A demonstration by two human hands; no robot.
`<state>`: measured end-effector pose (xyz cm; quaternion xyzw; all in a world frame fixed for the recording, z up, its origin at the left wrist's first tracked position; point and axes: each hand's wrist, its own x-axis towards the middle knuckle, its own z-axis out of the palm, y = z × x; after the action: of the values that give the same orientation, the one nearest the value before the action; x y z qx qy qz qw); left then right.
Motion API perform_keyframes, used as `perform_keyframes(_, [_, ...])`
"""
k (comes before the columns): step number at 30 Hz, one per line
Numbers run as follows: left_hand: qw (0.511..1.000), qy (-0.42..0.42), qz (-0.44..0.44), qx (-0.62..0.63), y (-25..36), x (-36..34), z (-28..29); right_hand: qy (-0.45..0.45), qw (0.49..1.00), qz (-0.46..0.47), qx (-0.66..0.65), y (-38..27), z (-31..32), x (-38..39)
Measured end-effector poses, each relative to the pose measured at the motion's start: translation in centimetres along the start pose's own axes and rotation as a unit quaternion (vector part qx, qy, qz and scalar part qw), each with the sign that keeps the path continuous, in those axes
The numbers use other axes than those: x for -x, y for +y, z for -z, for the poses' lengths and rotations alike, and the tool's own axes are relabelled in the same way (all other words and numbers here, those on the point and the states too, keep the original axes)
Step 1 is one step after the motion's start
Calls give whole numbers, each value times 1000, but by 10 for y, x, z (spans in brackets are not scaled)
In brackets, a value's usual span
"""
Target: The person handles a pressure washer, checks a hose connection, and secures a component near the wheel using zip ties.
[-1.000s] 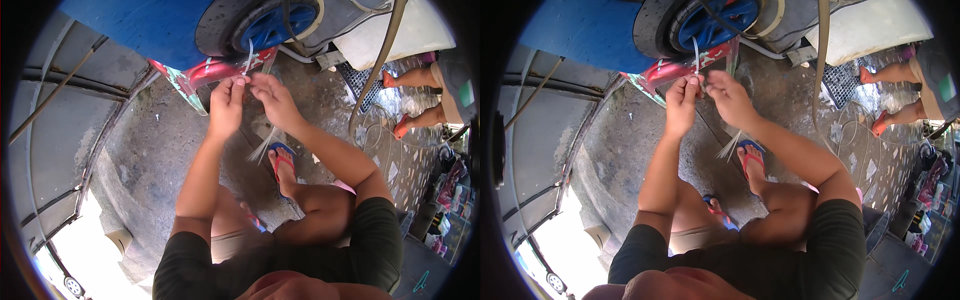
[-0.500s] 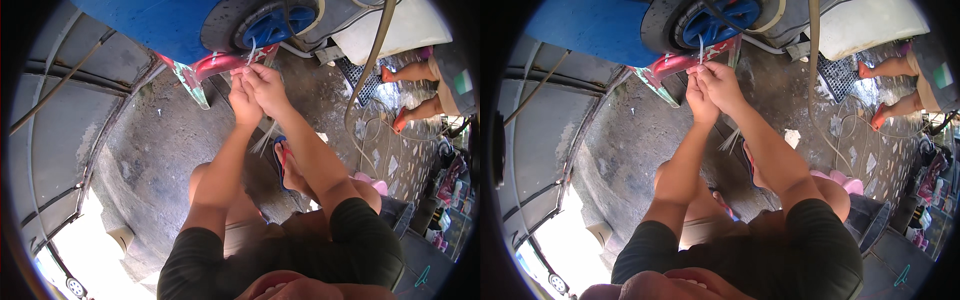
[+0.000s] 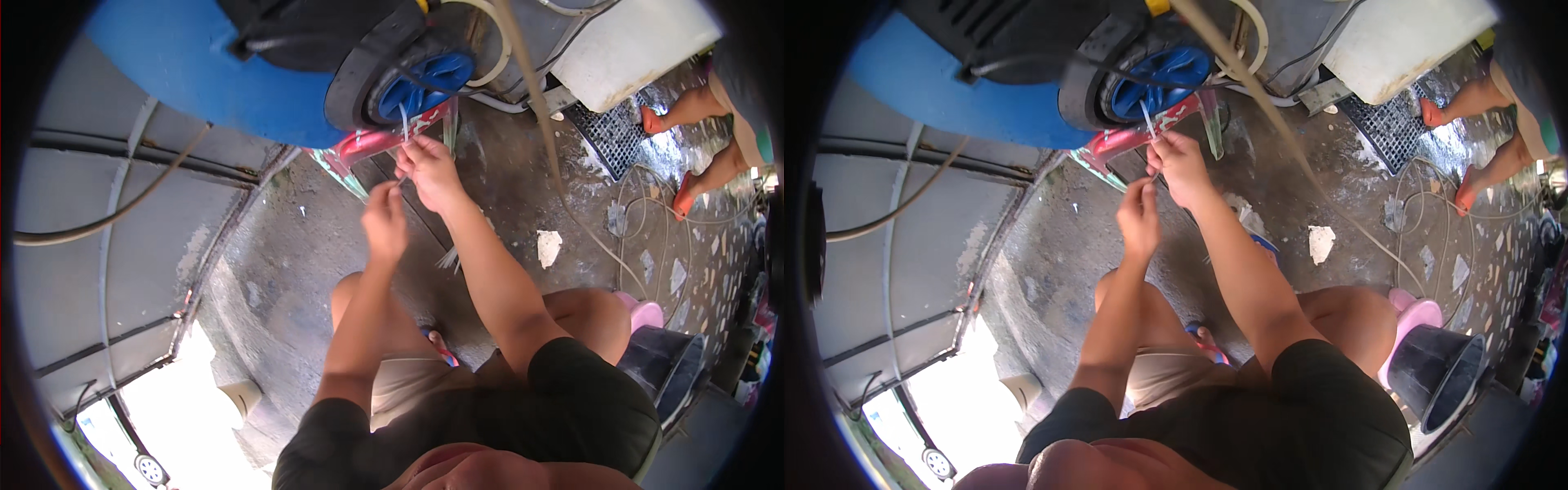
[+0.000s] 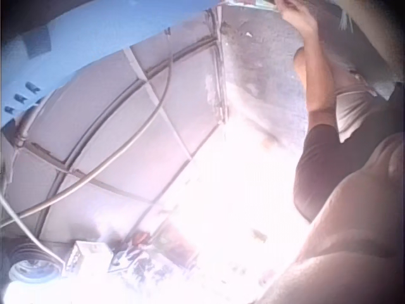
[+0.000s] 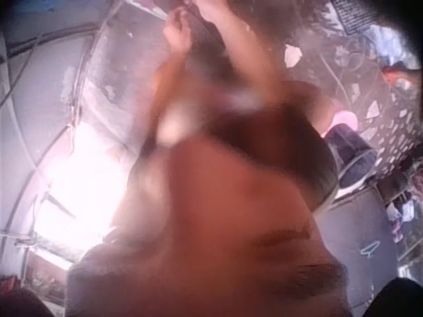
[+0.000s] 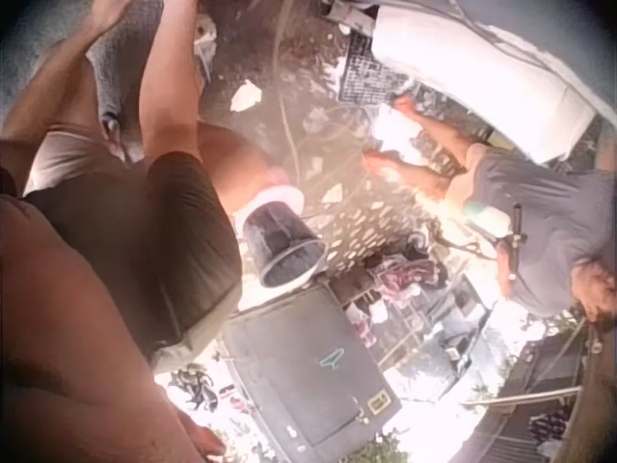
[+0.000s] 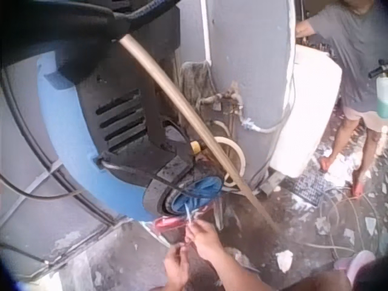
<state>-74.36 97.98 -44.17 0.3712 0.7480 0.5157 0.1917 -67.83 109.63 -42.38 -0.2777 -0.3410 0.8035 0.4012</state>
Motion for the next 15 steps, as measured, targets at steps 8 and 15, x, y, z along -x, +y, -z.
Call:
perform_keyframes(8, [861,291,-406,-99,203,-99,112,37,997,65,-32,17,-11,-2])
perform_keyframes(15, [810,335,-430,-216,247,-134,105,45,979,64,-188,26,-22,4])
